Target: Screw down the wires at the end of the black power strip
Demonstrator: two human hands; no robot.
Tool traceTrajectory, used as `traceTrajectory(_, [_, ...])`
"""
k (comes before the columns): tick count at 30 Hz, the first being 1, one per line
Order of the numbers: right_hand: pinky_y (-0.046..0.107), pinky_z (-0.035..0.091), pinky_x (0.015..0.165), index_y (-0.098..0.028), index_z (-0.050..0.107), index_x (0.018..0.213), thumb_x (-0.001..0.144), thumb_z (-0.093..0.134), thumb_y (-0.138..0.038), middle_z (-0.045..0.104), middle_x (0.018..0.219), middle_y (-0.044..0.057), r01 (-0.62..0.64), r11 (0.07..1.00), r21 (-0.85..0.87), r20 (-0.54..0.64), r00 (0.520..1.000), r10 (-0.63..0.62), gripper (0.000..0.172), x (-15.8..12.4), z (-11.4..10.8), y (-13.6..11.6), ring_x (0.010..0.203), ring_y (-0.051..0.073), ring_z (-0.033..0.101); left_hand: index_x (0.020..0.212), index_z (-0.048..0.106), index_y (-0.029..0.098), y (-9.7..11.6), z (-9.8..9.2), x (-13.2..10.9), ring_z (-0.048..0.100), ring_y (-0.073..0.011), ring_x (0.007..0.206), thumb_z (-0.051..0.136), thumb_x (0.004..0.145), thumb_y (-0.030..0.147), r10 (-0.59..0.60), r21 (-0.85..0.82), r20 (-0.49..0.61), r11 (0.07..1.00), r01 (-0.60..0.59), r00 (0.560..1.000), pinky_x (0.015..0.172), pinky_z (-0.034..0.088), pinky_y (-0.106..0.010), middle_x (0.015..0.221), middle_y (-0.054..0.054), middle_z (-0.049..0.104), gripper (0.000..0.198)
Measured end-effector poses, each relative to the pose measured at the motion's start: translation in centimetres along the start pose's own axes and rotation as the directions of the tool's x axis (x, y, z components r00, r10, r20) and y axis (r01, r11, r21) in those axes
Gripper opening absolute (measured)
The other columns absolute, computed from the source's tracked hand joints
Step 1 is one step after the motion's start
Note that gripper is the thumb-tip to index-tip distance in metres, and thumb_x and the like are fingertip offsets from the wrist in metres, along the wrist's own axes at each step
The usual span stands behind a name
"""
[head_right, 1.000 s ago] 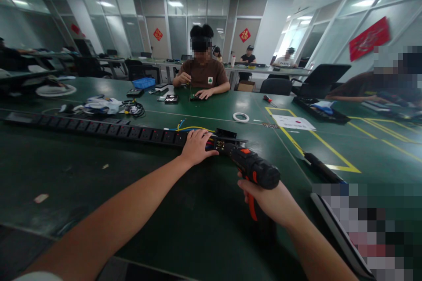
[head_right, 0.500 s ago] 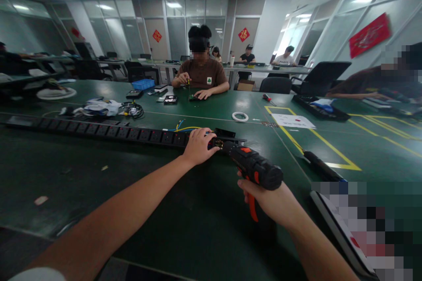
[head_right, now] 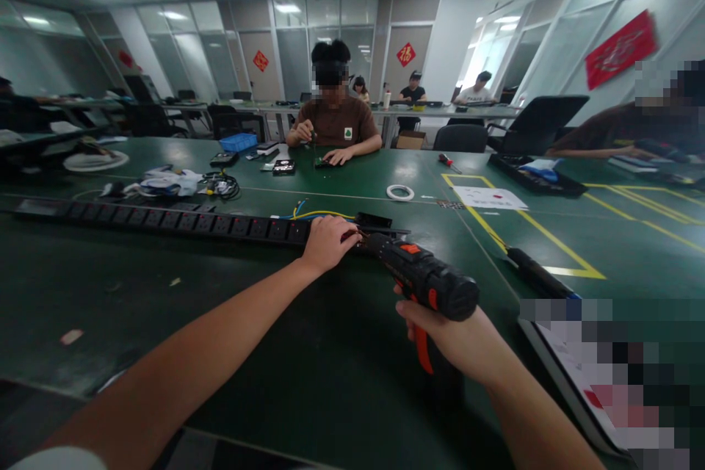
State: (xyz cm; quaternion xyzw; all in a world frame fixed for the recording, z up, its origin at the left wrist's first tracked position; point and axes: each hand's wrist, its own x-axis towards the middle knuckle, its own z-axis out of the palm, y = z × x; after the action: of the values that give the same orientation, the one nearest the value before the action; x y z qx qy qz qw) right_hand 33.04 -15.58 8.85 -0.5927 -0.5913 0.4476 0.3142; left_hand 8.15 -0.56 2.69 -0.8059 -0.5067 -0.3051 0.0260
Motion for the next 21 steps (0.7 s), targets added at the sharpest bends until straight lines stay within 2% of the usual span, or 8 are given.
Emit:
traceTrajectory(3, [0.04,0.06,0.068,-0.022,0.074,0.109,0.072,0.085,-0.053,0.073,0.067,0.001,0.005,1.0,0.011,-0.014,1.0,-0.005,0.05,0.0,0.0,-0.2,0.068,0.027,0.074,0.106,0.084,0.024,-0.3,-1.6,-0.7,0.073,-0.0288,0.109,0.071,0.108,0.037,0.01,-0.01,0.078,1.0,-0.009,0.997,0.1,0.054,-0.045,0.11,-0.006,0.083,0.018])
traceTrajectory(7, [0.04,0.06,0.067,-0.023,0.075,0.107,0.07,0.084,-0.051,0.072,0.065,0.0,0.0,1.0,0.01,-0.021,1.0,0.0,0.047,0.2,-0.3,-0.2,0.067,0.027,0.074,0.115,0.086,0.026,-2.0,-4.6,-3.6,0.078,-0.0279,0.106,0.072,0.102,0.025,0.012,-0.037,0.225,0.999,-0.004,0.974,0.096,0.059,-0.04,0.114,-0.006,0.086,0.019])
traceTrajectory(9, [0.039,0.06,0.068,-0.023,0.075,0.106,0.072,0.082,-0.049,0.073,0.067,0.0,-0.001,1.0,0.001,-0.016,1.0,0.001,0.044,0.3,-0.4,-0.1,0.067,0.027,0.075,0.114,0.088,0.027,-3.6,-6.3,-5.5,0.079,-0.0269,0.103,0.072,0.099,0.024,-0.015,-0.041,0.341,0.999,0.031,0.94,0.095,0.059,-0.039,0.113,-0.005,0.086,0.022])
traceTrajectory(12, [0.039,0.061,0.07,-0.023,0.074,0.105,0.073,0.081,-0.048,0.073,0.068,0.0,-0.007,1.0,-0.007,-0.009,1.0,0.007,0.041,0.4,-0.2,0.0,0.069,0.026,0.075,0.115,0.089,0.028,-7.2,-9.0,-8.5,0.081,-0.027,0.1,0.069,0.096,0.032,-0.137,0.022,0.484,0.989,0.144,0.864,0.093,0.06,-0.037,0.111,-0.004,0.087,0.028])
traceTrajectory(14, [0.038,0.06,0.07,-0.023,0.074,0.105,0.073,0.08,-0.046,0.072,0.068,-0.001,-0.008,1.0,-0.01,-0.002,1.0,0.008,0.04,0.4,0.0,0.1,0.067,0.025,0.074,0.115,0.09,0.026,-10.1,-10.8,-10.1,0.081,-0.0296,0.102,0.065,0.095,0.036,-0.265,0.125,0.492,0.964,0.234,0.829,0.096,0.06,-0.038,0.109,-0.006,0.087,0.034])
traceTrajectory(17, [0.036,0.059,0.066,-0.023,0.072,0.103,0.075,0.079,-0.044,0.07,0.066,-0.002,-0.003,1.0,-0.019,0.021,1.0,0.004,0.036,0.6,0.4,0.2,0.065,0.023,0.072,0.12,0.089,0.026,-14.4,-13.3,-11.9,0.078,-0.0336,0.118,0.06,0.094,0.041,-0.415,0.253,0.436,0.908,0.333,0.798,0.107,0.057,-0.042,0.126,-0.009,0.085,0.042])
traceTrajectory(21, [0.035,0.057,0.066,-0.023,0.07,0.099,0.077,0.08,-0.042,0.069,0.066,-0.003,-0.018,0.999,-0.031,0.036,0.999,0.019,0.031,0.8,0.6,0.3,0.065,0.023,0.072,0.13,0.086,0.025,-18.0,-15.6,-13.2,0.074,-0.0335,0.131,0.052,0.095,0.043,-0.512,0.351,0.388,0.851,0.391,0.766,0.117,0.053,-0.041,0.141,-0.009,0.081,0.052])
